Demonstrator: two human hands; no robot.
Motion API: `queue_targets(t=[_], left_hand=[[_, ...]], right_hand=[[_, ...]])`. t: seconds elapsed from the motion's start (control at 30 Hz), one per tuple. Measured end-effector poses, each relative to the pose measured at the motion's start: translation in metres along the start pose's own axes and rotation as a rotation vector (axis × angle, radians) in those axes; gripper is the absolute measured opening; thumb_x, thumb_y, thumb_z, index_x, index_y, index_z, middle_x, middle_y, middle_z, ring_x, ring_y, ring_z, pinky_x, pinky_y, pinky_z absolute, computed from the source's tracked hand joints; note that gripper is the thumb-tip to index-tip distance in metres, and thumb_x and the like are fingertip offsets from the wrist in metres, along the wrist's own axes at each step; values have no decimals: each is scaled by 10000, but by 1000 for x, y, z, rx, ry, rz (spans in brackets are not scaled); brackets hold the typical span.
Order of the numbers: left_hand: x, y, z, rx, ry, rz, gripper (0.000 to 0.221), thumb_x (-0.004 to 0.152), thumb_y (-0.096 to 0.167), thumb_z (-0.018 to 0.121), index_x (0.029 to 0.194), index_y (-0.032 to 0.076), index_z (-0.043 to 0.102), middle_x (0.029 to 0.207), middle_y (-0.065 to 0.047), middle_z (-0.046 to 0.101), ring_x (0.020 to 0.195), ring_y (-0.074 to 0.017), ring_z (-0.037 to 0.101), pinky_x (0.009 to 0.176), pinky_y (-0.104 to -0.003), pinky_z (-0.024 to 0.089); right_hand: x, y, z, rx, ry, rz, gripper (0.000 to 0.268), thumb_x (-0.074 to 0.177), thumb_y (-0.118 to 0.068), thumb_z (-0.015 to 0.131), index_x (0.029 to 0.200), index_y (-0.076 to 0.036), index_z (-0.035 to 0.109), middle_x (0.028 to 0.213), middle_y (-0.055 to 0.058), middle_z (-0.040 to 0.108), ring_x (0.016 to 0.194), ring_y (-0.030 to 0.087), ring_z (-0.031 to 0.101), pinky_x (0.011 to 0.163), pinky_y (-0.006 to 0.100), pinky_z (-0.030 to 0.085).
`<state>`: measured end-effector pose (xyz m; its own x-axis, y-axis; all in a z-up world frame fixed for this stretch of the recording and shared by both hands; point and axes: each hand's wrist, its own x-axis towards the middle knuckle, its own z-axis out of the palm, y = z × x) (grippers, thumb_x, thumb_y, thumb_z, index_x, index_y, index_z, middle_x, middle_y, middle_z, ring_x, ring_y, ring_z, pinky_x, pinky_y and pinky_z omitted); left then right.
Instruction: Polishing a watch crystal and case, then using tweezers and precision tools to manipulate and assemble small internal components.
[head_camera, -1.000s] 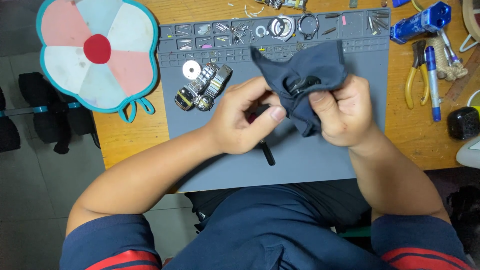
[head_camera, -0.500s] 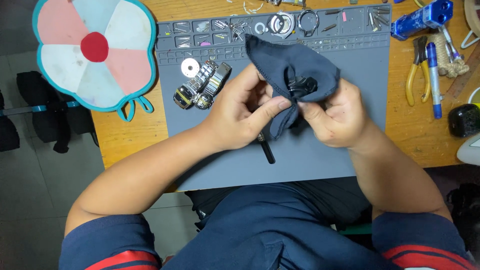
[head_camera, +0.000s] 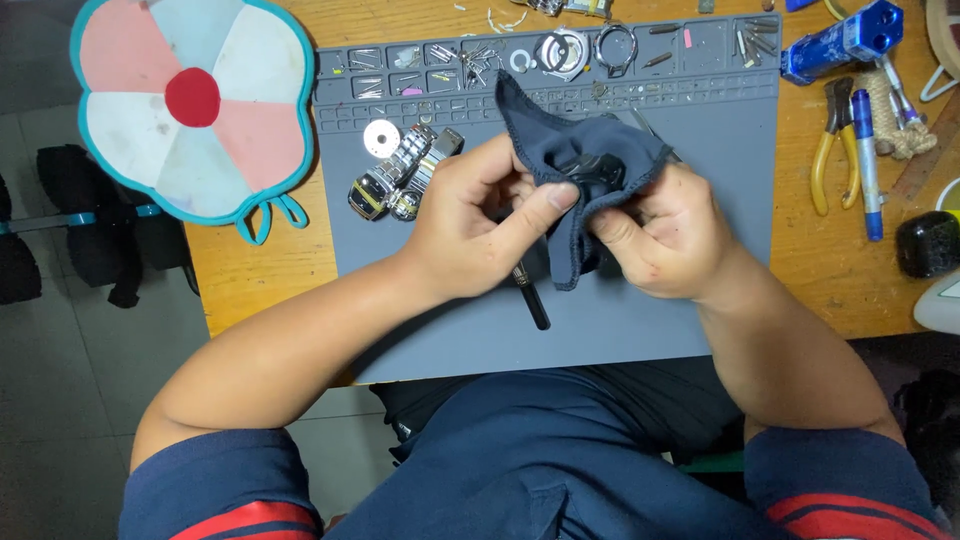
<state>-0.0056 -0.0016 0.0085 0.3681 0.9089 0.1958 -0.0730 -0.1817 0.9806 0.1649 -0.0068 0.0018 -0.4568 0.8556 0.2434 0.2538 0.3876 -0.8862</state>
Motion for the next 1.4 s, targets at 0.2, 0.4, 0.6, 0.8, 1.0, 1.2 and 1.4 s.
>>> queue_targets(t=[0.2,0.4,0.6,0.8,1.0,1.2,1.4], left_hand=[[-2,-8,3,63,-50,-86,193,785,218,510,907,78,454,548,51,357,504,-37,328,490,-179,305],[-7,-15,5,357,-119,249,235,790,169,490,680,33,334,617,-68,376,519,-205,349,458,-284,295],[0,-2,-1,218,-94,300,119,835,97,422,840,0,492,785,-112,456,684,-235,454,628,-271,365],[2,4,-3,145,-53,188,218,869,126,315,876,-32,464,794,-90,426,723,-204,426,670,-273,352],[3,-2,0,209,-106,86,141,841,87,366,919,37,473,719,-34,459,674,-164,436,632,-255,359],[1,-18,-4,-192,159,0,371,658,-49,227,974,22,409,942,-96,491,707,-82,479,615,-168,373],[-8,-3,-12,307,216,638,60,780,91,394,839,86,391,922,-122,440,815,-281,455,736,-373,379]], right_hand=[[-8,9,-1,-283,39,49,286,838,-238,369,842,13,506,614,81,483,527,219,479,522,325,357],[-2,0,2,-142,100,89,352,833,-204,379,520,-61,307,473,1,240,438,122,239,424,267,213],[-4,2,-5,-20,2,72,290,843,-199,355,943,52,460,892,120,509,854,210,494,789,306,389],[6,-7,-2,146,37,39,306,833,-213,390,996,44,421,990,139,462,946,243,451,888,335,352],[-2,2,-1,439,250,166,414,824,-427,426,930,-29,467,847,38,515,777,128,506,728,239,425],[-1,1,-2,738,319,274,329,819,-274,475,974,15,450,899,106,518,844,190,531,702,274,467],[-10,9,-3,541,182,191,436,687,-434,593,848,-40,494,821,35,539,756,116,525,698,221,438]])
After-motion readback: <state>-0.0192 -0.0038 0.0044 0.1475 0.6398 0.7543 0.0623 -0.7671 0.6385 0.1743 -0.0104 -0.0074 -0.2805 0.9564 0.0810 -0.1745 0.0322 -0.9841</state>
